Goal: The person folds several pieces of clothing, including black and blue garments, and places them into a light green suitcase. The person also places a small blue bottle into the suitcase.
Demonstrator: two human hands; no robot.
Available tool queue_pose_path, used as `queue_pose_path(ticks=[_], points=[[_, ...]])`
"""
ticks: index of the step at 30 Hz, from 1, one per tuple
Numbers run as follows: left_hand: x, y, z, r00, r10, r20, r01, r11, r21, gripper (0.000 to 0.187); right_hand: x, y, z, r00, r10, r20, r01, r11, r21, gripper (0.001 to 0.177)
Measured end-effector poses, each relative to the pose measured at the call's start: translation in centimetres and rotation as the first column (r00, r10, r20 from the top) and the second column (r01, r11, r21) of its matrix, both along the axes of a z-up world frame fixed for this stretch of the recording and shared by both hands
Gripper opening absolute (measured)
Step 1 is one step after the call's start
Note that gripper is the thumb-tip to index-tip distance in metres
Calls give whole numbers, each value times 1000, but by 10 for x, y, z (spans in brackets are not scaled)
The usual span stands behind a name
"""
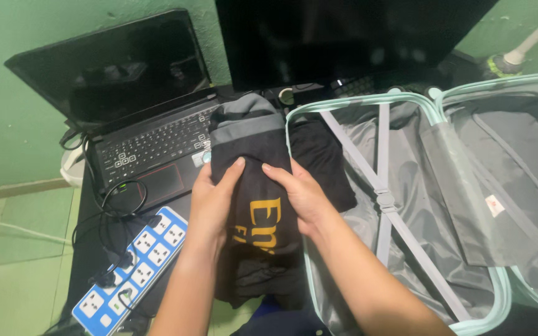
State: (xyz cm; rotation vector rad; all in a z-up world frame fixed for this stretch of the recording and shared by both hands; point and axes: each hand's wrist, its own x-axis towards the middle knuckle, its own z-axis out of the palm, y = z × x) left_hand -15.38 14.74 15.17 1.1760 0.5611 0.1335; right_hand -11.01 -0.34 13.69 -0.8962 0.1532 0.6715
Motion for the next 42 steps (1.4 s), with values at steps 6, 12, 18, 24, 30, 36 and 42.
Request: queue_pose_path(ticks=[6,12,18,24,30,36,42], points=[[24,-11,8,988,-153,-24,135,926,-353,31,12,-49,7,992,-61,106,67,996,-53,50],[59,-60,-30,951,-310,17,279,830,-483,29,22,-99,-29,992,-124,-26,123,992,-34,44],[89,-107,-60,964,-263,24,247,867,-432,27,53,-131,-55,982,-169,-87,158,980,-120,39],[103,-102,-76,953,-183,240,271,868,-416,31,95,-149,-73,994,-105,25,102,991,83,42],[112,-106,-80,959,-169,-227,217,954,207,41,111,-129,-109,994,3,-105,-25,978,-207,43],[99,-137,-93,959,-184,217,-181,195,964,48,117,-134,-126,991,53,-124,-84,962,-259,39],[121,-167,-129,962,-268,-57,156,365,918,60,119,-125,-142,985,-80,153,142,878,-457,45]])
